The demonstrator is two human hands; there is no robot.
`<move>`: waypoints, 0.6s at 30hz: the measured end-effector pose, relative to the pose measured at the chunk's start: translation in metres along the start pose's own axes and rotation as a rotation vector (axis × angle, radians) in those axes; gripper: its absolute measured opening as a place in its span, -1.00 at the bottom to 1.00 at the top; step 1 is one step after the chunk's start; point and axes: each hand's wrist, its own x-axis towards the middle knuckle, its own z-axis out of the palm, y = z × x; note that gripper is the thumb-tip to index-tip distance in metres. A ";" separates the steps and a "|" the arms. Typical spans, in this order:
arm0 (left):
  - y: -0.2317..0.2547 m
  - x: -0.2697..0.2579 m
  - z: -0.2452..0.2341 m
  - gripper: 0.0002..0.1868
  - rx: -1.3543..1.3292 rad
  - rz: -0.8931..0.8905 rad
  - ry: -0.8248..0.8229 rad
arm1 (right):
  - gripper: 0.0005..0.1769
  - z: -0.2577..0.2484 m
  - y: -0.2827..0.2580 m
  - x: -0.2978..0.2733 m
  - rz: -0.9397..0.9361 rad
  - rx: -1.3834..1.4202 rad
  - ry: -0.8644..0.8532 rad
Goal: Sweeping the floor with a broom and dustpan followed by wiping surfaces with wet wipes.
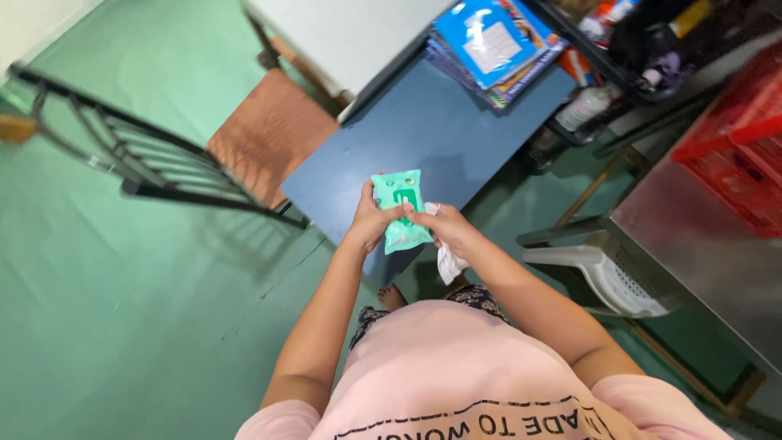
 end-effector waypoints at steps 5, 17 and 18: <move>-0.025 0.042 0.047 0.22 -0.113 -0.204 0.078 | -0.70 -0.061 0.021 0.020 0.014 0.047 0.033; -0.015 0.148 0.139 -0.08 0.136 -0.309 -0.038 | -0.82 -0.315 -0.074 0.186 -0.152 0.521 0.548; -0.008 0.152 0.145 -0.14 0.130 -0.293 -0.042 | -0.80 -0.334 -0.092 0.200 -0.232 0.561 0.602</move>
